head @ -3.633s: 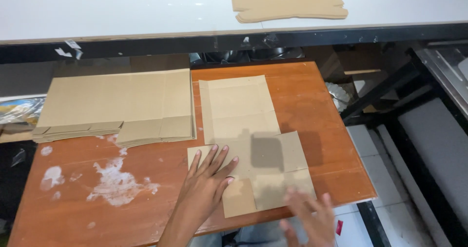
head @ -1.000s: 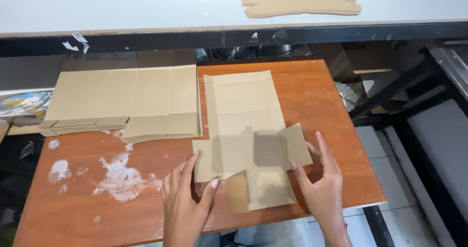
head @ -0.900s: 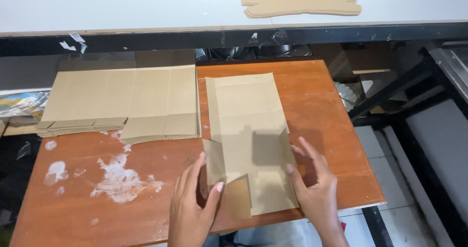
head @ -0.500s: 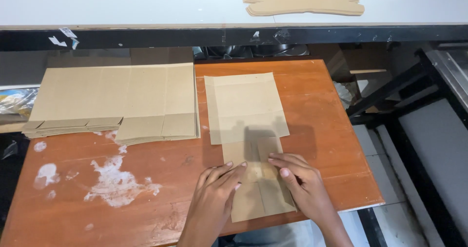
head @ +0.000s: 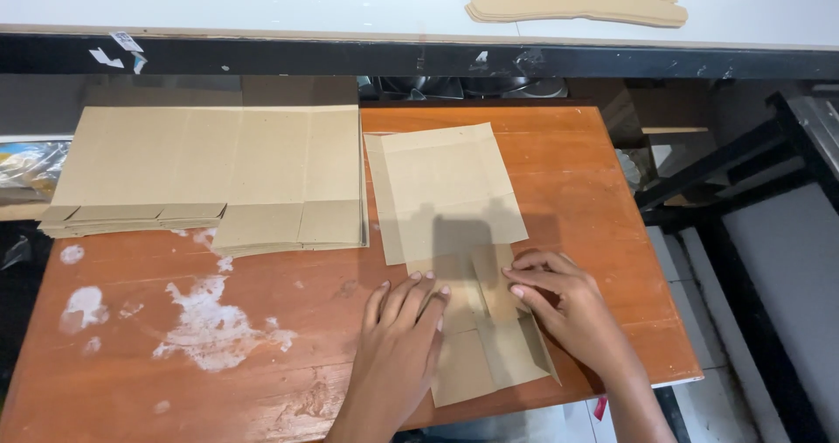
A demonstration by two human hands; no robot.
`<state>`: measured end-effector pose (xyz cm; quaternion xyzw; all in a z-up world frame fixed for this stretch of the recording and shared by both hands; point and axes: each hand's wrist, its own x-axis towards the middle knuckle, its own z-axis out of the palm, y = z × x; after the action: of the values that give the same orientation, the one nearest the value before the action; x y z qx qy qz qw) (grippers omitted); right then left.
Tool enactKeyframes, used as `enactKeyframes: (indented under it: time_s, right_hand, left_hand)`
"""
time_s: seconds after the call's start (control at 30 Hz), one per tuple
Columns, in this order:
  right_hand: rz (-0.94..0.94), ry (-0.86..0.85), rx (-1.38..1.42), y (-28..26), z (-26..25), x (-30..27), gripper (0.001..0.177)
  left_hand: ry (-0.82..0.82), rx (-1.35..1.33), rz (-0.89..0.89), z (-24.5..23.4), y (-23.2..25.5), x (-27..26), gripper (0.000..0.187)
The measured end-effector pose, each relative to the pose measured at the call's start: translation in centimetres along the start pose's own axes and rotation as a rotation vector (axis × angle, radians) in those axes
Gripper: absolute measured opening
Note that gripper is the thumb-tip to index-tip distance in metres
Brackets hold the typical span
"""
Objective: Folding and assembling a cardboard box from a flat template on a table.
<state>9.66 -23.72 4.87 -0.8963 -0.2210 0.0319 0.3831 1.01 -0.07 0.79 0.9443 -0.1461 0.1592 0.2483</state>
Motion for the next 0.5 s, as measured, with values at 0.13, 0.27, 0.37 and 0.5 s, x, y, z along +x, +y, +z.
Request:
enactKeyframes:
  time_s: [0.13,0.27,0.37,0.5]
  right_hand:
    - [-0.061,0.043,-0.053,0.1,0.8,0.5,0.021]
    - [-0.019,-0.008,-0.229,0.7,1.4,-0.2,0.049]
    - [0.047,-0.064,-0.261,1.2,1.0,-1.1,0.046]
    - [0.108,-0.148,-0.284,0.7,0.6,-1.7,0.058]
  left_hand:
    - [-0.01,0.042,-0.021,0.6,0.1,0.6,0.022]
    - [0.008,0.218,0.001,2.0,-0.1,0.2,0.057]
    - [0.024,0.268,-0.019,2.3,0.7,0.1,0.056]
    - [0.041,0.397,-0.099,3.9,2.5,0.9,0.063]
